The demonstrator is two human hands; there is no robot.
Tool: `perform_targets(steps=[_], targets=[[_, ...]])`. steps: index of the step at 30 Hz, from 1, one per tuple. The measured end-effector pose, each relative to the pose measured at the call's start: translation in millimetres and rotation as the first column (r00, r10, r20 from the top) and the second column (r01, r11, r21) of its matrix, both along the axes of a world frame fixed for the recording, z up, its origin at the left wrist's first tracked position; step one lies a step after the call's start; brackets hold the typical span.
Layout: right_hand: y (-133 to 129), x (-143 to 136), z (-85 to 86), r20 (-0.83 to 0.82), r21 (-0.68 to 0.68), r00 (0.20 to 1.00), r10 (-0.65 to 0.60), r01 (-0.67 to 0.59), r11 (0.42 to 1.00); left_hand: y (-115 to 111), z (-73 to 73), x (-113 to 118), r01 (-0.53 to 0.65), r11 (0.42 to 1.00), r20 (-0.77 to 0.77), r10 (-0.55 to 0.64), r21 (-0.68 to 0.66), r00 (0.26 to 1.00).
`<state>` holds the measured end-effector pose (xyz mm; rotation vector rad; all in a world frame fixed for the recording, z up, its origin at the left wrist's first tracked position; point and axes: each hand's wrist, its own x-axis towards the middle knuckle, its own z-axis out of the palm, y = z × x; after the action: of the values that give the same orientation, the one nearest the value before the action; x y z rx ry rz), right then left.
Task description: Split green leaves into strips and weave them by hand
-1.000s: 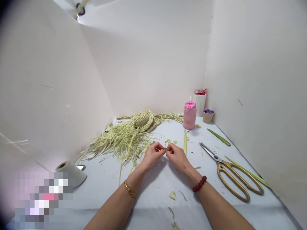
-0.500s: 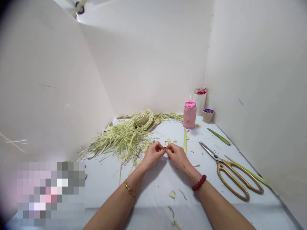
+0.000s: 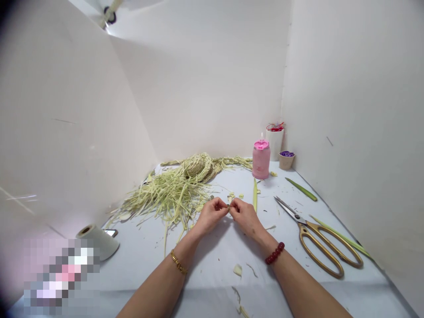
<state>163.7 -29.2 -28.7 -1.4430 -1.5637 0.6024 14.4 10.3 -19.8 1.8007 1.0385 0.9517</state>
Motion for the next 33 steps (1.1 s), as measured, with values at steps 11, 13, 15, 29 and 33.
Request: perform_targets(steps=[11, 13, 15, 29, 33], targets=[[-3.7, -0.6, 11.0, -0.488, -0.175, 0.871, 0.057, -0.161, 0.971, 0.5, 0.6, 1.0, 0.125, 0.984, 0.139, -0.107, -0.128, 0.985], [-4.9, -1.3, 12.4, -0.501, -0.177, 0.864, 0.055, -0.164, 0.97, -0.6, 2.0, 1.0, 0.115, 0.982, 0.15, -0.092, -0.147, 0.984], [-5.8, -1.7, 13.1, -0.482, -0.176, 0.875, 0.045, -0.146, 0.973, -1.7, 4.1, 1.0, 0.101, 0.98, 0.149, -0.076, -0.173, 0.986], [-0.6, 4.2, 7.3, -0.464, -0.215, 0.886, 0.01, -0.123, 0.969, -4.4, 12.0, -1.4, 0.123, 0.975, 0.141, -0.097, -0.185, 0.985], [-4.0, 1.1, 11.1, -0.451, -0.215, 0.89, 0.066, -0.181, 0.96, -5.7, 12.9, -2.1, 0.143, 0.977, 0.158, -0.118, -0.158, 0.98]])
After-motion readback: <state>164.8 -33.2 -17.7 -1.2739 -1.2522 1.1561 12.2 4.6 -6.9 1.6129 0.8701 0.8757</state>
